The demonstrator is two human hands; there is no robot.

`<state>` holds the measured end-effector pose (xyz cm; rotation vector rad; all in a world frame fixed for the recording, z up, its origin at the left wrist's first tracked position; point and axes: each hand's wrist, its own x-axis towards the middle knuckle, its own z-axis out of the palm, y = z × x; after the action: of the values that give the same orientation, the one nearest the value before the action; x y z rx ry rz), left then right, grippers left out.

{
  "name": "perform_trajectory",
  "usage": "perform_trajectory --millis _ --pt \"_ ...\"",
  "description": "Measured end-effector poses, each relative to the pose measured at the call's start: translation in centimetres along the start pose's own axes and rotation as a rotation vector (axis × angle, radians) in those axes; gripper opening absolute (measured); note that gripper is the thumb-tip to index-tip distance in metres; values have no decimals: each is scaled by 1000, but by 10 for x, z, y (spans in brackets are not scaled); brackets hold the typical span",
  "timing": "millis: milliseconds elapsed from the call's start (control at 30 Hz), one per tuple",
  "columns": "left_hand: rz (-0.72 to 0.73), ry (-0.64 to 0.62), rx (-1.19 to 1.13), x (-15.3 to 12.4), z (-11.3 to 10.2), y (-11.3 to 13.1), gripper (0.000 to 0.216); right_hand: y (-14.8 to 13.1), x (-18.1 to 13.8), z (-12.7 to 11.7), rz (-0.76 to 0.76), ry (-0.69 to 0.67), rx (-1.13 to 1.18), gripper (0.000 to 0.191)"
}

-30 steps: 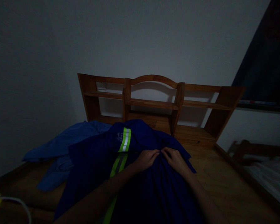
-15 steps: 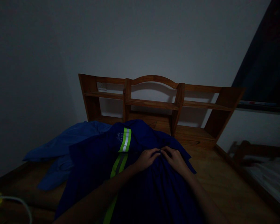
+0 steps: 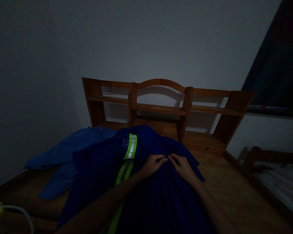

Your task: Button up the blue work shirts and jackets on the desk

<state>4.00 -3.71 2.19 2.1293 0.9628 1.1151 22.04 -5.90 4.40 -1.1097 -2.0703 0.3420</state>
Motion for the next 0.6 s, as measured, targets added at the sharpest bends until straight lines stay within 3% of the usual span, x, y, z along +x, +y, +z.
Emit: perform_trajectory --millis 400,600 --pt "-19 -5 -74 2 -1 0 40 2 0 3 6 -8 -7 25" --pt "-19 52 -53 3 3 -3 39 0 0 3 1 -14 -7 26"
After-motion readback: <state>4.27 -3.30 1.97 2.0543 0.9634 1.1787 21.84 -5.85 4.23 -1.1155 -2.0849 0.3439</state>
